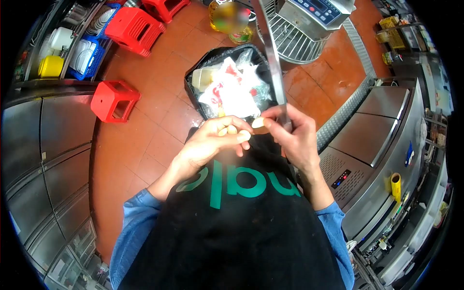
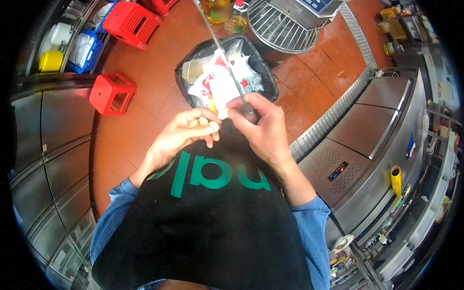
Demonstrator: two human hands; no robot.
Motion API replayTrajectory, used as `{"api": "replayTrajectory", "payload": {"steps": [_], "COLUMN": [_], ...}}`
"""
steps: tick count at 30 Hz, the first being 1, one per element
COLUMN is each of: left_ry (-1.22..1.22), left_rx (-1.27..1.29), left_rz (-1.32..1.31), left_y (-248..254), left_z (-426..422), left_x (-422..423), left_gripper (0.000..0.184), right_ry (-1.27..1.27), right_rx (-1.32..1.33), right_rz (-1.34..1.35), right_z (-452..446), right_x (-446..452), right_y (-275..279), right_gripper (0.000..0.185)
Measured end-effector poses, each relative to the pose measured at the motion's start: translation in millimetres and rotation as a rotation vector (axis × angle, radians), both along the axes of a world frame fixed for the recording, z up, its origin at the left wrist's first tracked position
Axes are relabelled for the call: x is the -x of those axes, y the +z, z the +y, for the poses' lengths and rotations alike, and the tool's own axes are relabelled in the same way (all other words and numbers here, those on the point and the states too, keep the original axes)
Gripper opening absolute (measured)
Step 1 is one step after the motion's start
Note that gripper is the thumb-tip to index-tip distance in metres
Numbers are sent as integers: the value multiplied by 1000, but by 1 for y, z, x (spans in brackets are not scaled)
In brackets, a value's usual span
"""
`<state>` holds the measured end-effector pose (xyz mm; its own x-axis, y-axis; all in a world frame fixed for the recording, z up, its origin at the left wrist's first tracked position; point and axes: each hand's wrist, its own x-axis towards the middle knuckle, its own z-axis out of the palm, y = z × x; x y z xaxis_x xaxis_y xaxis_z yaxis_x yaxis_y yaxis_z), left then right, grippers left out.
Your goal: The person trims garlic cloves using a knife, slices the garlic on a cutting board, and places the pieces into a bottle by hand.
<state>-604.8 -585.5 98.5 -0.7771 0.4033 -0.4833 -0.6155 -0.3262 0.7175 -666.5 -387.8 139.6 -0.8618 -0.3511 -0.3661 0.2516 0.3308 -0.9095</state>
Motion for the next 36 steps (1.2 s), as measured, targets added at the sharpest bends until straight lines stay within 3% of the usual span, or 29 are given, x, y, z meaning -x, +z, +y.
{"api": "replayTrajectory", "payload": {"steps": [6, 9, 12, 18, 20, 22, 25, 26, 29, 33, 36], "left_ry": [198, 161, 149, 304, 286, 442, 284, 363, 431, 413, 378], "left_rx": [-345, -149, -61, -220, -221, -416, 65, -145, -613, -669, -559], "left_rz": [-160, -9, -31, -222, 10, -218, 147, -68, -232, -243, -88], "left_y": [-6, 3, 0, -24, -49, -39, -29, -29, -37, -35, -40], "left_z": [4, 9, 10, 0, -6, 0, 2, 3, 3, 1, 1], "left_x": [4, 4, 6, 2, -10, -11, -13, -10, -9, -9, -15], "left_gripper": [26, 30, 31, 32, 33, 38, 37, 39, 40, 39, 34], "right_ry": [97, 116, 128, 168, 307, 398, 454, 454, 442, 432, 402], "right_rx": [-34, -41, -54, -193, -242, -304, -386, -397, -405, -390, -366], "right_rz": [206, 292, 323, 590, 685, 736, 740, 750, 778, 770, 787], "right_z": [-1, -8, -12, -6, -1, 0, -1, 0, 1, 2, 2], "right_x": [-3, -5, -6, -12, -15, -20, -23, -24, -25, -26, -27], "right_y": [-1, -4, -11, -10, -14, -20, -17, -17, -16, -17, -20], "right_gripper": [13, 13, 17, 27, 33, 43, 45, 46, 46, 45, 44]}}
